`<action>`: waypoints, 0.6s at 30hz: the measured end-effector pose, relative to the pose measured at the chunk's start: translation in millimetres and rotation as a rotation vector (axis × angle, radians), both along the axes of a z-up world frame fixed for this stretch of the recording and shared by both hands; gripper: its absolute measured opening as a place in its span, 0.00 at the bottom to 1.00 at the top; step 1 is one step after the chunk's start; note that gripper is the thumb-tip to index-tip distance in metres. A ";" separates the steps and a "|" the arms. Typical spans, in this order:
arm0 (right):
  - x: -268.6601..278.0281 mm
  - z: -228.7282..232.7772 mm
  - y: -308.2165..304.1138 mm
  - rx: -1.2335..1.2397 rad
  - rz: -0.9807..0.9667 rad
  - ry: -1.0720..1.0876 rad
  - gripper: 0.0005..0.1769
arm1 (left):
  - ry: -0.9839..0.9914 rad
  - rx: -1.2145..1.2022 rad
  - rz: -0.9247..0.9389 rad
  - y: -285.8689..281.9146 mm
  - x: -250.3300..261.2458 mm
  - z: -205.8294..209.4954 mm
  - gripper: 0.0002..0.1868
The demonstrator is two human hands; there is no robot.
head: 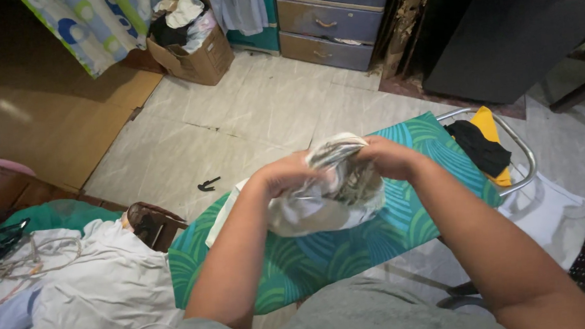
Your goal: The person removes a patterned shirt and a white t-shirt from hangers, then folds each garment neatly on an ironing board. The folded shirts are placed on a nearby chair.
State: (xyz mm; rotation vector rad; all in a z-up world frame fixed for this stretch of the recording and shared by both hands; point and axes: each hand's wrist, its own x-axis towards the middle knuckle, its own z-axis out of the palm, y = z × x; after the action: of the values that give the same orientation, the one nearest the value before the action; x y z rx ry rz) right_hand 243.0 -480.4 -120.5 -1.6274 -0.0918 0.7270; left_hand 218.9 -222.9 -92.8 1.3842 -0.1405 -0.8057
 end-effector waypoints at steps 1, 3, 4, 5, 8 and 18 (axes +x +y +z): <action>-2.5 6.7 -0.4 -0.002 -0.003 0.000 0.24 | 0.000 -0.002 -0.003 -0.7 4.8 -11.6 0.20; -6.8 19.4 3.9 0.232 -0.013 0.206 0.25 | -0.239 0.433 -0.330 2.9 14.7 -32.9 0.24; -5.0 21.3 4.4 0.230 -0.014 0.205 0.25 | -0.240 0.430 -0.331 2.2 15.3 -31.8 0.24; -3.4 23.1 5.0 0.218 -0.024 0.193 0.26 | -0.225 0.350 -0.252 1.5 15.8 -30.6 0.23; -4.1 28.7 8.6 0.102 0.007 0.132 0.26 | -0.115 0.101 -0.068 7.0 13.3 -20.6 0.21; -23.2 29.2 8.9 0.541 -0.032 0.255 0.25 | -0.061 0.275 0.147 -30.0 19.5 -31.4 0.17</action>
State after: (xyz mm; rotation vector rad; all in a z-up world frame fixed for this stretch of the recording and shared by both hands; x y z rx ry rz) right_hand 219.7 -471.4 -91.2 -1.0126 -0.0703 0.7981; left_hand 238.5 -252.9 -124.2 1.6590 0.0268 -0.6779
